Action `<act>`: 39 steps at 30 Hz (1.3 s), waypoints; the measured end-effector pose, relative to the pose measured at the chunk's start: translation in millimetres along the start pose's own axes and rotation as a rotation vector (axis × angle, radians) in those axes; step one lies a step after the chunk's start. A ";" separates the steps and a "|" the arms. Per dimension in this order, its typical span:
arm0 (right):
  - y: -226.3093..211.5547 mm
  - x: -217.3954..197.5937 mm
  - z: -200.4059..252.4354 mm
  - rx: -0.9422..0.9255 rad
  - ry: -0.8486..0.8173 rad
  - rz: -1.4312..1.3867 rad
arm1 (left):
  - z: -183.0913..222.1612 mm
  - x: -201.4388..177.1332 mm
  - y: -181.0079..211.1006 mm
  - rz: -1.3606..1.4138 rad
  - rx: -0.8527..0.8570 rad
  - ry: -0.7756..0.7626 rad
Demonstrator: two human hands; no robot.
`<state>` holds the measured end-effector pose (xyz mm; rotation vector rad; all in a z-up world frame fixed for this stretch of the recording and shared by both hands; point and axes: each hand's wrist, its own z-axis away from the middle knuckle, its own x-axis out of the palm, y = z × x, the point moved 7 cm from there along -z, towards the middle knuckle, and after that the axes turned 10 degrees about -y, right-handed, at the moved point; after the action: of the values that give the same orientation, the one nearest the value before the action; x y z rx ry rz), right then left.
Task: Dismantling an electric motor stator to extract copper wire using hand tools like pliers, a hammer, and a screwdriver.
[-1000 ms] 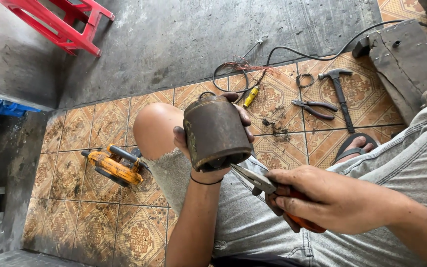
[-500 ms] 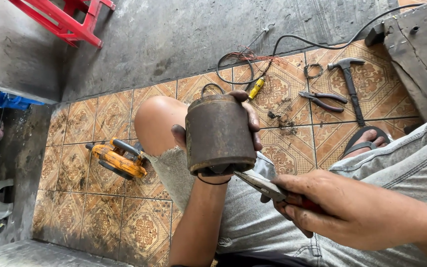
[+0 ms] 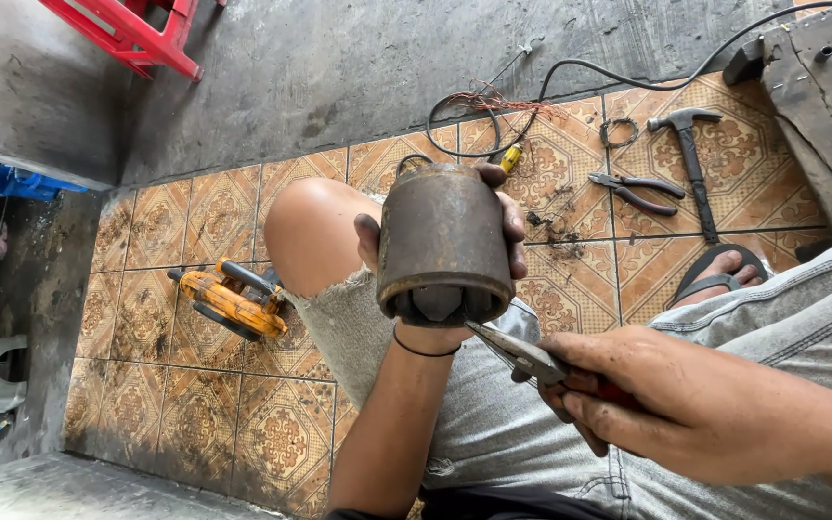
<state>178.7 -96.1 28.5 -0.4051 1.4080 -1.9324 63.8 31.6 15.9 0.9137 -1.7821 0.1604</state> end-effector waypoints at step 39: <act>-23.1 -11.5 5.5 -0.207 0.143 -0.220 | -4.8 -1.6 6.6 -0.258 0.231 0.275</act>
<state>182.0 -88.2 53.5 -0.5477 1.7274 -2.0288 63.4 39.5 18.6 1.2164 -1.3970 0.3148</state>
